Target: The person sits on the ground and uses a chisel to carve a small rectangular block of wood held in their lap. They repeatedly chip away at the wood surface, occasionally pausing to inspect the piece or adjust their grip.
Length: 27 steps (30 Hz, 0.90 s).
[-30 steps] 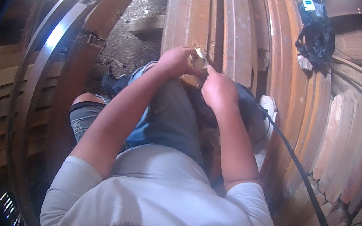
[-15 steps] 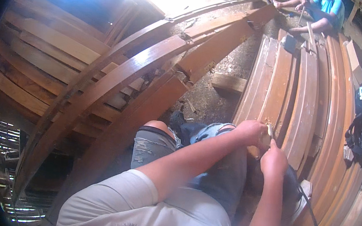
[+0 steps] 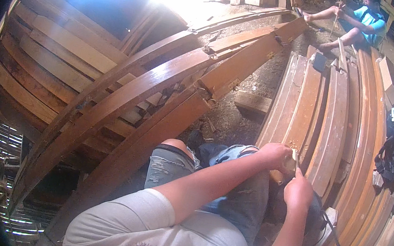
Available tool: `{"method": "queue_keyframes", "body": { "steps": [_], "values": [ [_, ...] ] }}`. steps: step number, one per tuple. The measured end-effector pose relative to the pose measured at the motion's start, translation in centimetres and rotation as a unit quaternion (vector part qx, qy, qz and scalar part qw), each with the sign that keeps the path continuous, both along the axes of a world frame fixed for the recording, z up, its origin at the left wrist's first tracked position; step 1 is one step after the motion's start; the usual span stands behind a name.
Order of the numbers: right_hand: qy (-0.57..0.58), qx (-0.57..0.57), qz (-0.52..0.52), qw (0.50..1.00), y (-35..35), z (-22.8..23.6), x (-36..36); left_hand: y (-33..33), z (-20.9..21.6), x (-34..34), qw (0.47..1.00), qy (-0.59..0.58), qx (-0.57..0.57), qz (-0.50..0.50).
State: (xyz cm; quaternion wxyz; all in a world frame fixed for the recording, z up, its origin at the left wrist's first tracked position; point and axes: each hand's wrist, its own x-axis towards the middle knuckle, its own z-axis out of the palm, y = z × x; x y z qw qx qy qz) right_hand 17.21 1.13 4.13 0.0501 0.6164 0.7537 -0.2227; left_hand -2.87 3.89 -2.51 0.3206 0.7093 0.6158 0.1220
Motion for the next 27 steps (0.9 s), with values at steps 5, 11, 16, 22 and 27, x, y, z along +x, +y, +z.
{"method": "queue_keyframes", "body": {
  "steps": [5,11,16,22,27],
  "values": [
    [0.034,0.011,0.005,0.999,-1.2,0.7,0.5,0.9,-2.2,0.2,0.999,0.023,-0.024,0.0],
    [0.054,0.024,0.007,0.998,0.8,-2.7,0.6,0.8,0.2,0.4,0.997,-0.005,-0.069,0.026],
    [0.033,0.006,-0.003,0.999,-0.8,-0.2,1.0,0.9,-1.0,0.3,0.999,0.034,-0.001,-0.004],
    [0.02,-0.013,-0.024,0.999,-0.8,-0.6,0.3,1.0,-0.1,0.7,0.998,0.042,-0.034,-0.012],
    [0.009,0.0,-0.008,1.0,-0.3,-1.4,-0.1,0.9,0.4,0.3,0.998,0.031,-0.047,-0.001]
  ]
}}
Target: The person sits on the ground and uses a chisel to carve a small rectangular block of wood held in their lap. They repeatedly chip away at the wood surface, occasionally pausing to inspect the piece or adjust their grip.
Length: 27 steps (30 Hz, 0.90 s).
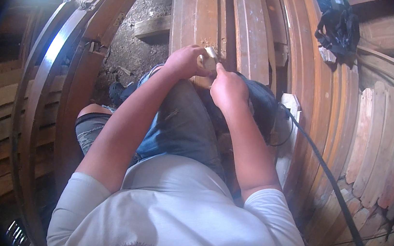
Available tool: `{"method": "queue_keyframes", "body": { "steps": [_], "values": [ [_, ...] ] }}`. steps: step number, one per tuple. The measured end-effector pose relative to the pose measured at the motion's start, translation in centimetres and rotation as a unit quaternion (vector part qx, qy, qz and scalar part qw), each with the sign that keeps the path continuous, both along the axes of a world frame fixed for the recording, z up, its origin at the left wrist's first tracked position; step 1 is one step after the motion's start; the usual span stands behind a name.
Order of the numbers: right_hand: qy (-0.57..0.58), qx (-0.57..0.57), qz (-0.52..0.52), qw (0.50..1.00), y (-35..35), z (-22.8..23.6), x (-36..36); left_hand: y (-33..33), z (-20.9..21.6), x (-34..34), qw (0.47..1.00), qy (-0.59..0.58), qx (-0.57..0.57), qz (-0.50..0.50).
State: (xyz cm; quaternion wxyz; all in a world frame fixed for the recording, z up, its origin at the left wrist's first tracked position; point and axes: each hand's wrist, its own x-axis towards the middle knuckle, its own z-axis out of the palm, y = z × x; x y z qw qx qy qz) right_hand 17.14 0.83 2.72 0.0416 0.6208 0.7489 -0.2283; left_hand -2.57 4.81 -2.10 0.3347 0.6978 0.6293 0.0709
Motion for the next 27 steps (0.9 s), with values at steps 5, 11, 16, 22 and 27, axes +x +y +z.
{"method": "queue_keyframes", "body": {
  "steps": [5,11,16,22,27],
  "values": [
    [-0.019,-0.013,0.016,1.0,-1.8,2.4,0.9,-0.4,0.2,0.0,1.0,0.004,0.01,-0.016],
    [-0.01,0.017,0.016,1.0,0.4,-0.8,0.1,0.0,-0.3,0.2,1.0,-0.003,0.017,-0.015],
    [-0.044,-0.002,0.026,0.999,-2.4,2.5,0.4,-0.4,-0.2,0.2,1.0,0.0,0.018,-0.016],
    [-0.085,-0.017,0.039,0.996,-1.5,2.8,-0.8,-0.3,0.3,0.1,1.0,-0.015,0.013,-0.001],
    [-0.059,0.043,0.034,0.997,-0.5,0.0,-0.6,0.0,-0.5,0.1,1.0,-0.016,-0.001,0.0]
  ]
}}
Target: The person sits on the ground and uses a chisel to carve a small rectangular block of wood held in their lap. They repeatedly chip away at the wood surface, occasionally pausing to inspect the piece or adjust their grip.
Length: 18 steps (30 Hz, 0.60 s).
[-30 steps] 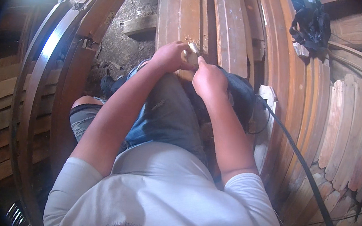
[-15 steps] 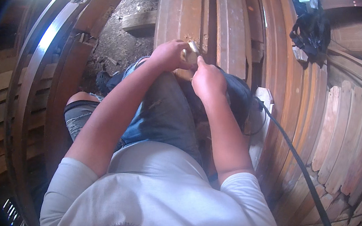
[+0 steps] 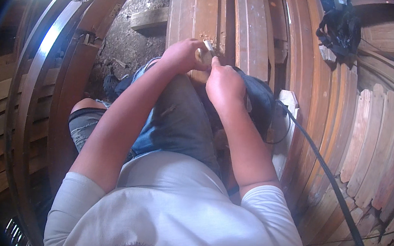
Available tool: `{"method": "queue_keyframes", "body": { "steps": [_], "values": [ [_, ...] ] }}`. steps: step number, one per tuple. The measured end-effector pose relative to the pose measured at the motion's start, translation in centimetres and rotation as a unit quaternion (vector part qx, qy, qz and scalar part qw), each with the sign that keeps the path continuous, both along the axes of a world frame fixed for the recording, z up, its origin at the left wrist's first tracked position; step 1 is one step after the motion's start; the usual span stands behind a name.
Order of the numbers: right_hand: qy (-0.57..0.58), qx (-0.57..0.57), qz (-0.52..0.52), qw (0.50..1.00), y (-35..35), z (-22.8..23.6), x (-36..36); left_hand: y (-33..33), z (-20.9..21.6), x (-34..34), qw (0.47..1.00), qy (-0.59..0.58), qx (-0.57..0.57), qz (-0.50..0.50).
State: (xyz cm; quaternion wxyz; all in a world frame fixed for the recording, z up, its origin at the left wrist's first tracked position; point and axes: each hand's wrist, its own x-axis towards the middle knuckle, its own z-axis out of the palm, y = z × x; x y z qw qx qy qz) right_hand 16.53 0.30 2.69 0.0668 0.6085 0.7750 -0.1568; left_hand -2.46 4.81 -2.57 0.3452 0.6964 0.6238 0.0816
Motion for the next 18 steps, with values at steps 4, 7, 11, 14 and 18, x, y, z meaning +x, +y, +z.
{"method": "queue_keyframes", "body": {
  "steps": [4,7,11,14,18],
  "values": [
    [-0.016,-0.057,-0.004,0.998,-1.5,3.8,0.5,-0.1,0.5,0.0,1.0,0.005,0.001,-0.002],
    [-0.02,-0.057,0.0,0.998,-1.7,3.5,0.5,-0.2,0.7,0.1,1.0,0.008,0.0,0.001],
    [0.002,0.0,-0.004,1.0,0.1,0.1,0.1,-0.1,0.6,0.2,1.0,0.002,0.012,-0.008],
    [0.004,-0.01,-0.002,1.0,0.9,-0.4,0.0,-0.1,0.2,-0.1,1.0,0.008,0.013,-0.01],
    [0.005,-0.031,-0.003,1.0,-0.8,1.7,1.2,-0.1,-0.6,-0.4,0.999,0.021,0.026,-0.024]
  ]
}}
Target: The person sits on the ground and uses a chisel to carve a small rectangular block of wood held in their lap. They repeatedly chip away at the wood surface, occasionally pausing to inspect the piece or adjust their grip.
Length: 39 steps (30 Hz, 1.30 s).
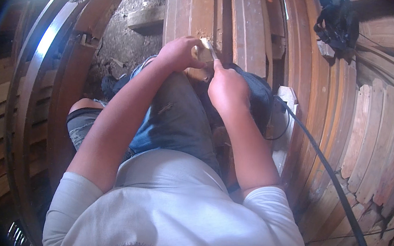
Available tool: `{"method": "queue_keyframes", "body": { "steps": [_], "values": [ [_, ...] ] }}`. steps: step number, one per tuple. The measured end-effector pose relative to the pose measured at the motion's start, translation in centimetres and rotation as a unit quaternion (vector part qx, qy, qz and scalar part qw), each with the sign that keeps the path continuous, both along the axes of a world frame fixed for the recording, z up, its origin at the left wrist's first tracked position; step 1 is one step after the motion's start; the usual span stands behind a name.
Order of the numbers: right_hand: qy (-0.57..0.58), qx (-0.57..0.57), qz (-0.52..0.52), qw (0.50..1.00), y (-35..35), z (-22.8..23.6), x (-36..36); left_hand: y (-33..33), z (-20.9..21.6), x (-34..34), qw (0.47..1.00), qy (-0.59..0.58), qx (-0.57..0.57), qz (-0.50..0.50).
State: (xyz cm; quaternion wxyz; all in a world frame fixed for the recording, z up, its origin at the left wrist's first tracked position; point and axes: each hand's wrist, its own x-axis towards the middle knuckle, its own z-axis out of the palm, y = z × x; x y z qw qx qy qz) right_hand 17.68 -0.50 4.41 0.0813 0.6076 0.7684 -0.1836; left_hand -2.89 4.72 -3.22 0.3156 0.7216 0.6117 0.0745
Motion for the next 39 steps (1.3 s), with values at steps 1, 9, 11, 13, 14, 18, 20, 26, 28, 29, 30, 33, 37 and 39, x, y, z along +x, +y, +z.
{"method": "queue_keyframes", "body": {
  "steps": [1,9,11,13,14,18,20,26,28,29,30,33,37,39],
  "values": [
    [-0.004,-0.016,0.0,1.0,-0.5,1.1,0.2,-0.2,0.5,0.2,1.0,-0.002,-0.012,0.006],
    [0.036,0.0,-0.016,0.999,1.8,-2.0,-0.6,0.1,0.0,0.5,1.0,-0.004,-0.005,0.013],
    [0.03,-0.028,-0.013,0.999,2.0,-1.4,-0.6,0.2,-0.3,0.4,1.0,-0.005,0.004,0.012],
    [0.027,-0.047,-0.02,0.998,1.5,0.1,-0.7,0.2,-0.6,0.1,1.0,-0.007,0.008,0.013],
    [0.026,-0.052,-0.03,0.998,0.5,1.1,-0.3,0.2,-0.7,0.0,1.0,-0.008,0.007,0.014],
    [0.021,-0.077,-0.048,0.996,-0.3,3.2,-0.1,0.2,-0.1,0.1,1.0,-0.007,0.001,0.007],
    [0.044,-0.056,-0.038,0.997,0.2,1.2,0.1,0.1,-0.5,0.3,1.0,-0.006,0.013,0.009],
    [0.046,-0.057,-0.038,0.997,1.4,0.2,0.1,0.1,0.2,0.3,1.0,-0.002,-0.007,0.017],
    [0.052,-0.063,-0.045,0.996,0.7,0.2,0.4,0.1,0.2,0.2,1.0,0.0,0.003,0.011],
    [0.056,-0.067,-0.051,0.995,0.3,0.7,0.9,0.1,0.1,0.2,1.0,-0.002,0.015,0.008],
    [0.06,-0.075,-0.059,0.994,-0.3,1.0,1.2,-0.3,0.3,0.3,1.0,-0.004,0.022,0.002],
    [0.061,-0.072,-0.063,0.994,0.2,0.4,0.5,0.2,1.3,0.9,0.999,0.022,-0.031,0.001],
    [0.076,-0.056,-0.064,0.993,2.8,-2.0,-0.3,0.1,0.6,0.6,1.0,0.014,-0.002,0.005],
    [0.083,-0.054,-0.061,0.993,2.7,-2.1,-0.4,-0.1,0.4,0.3,1.0,0.003,-0.005,0.01]
  ]
}}
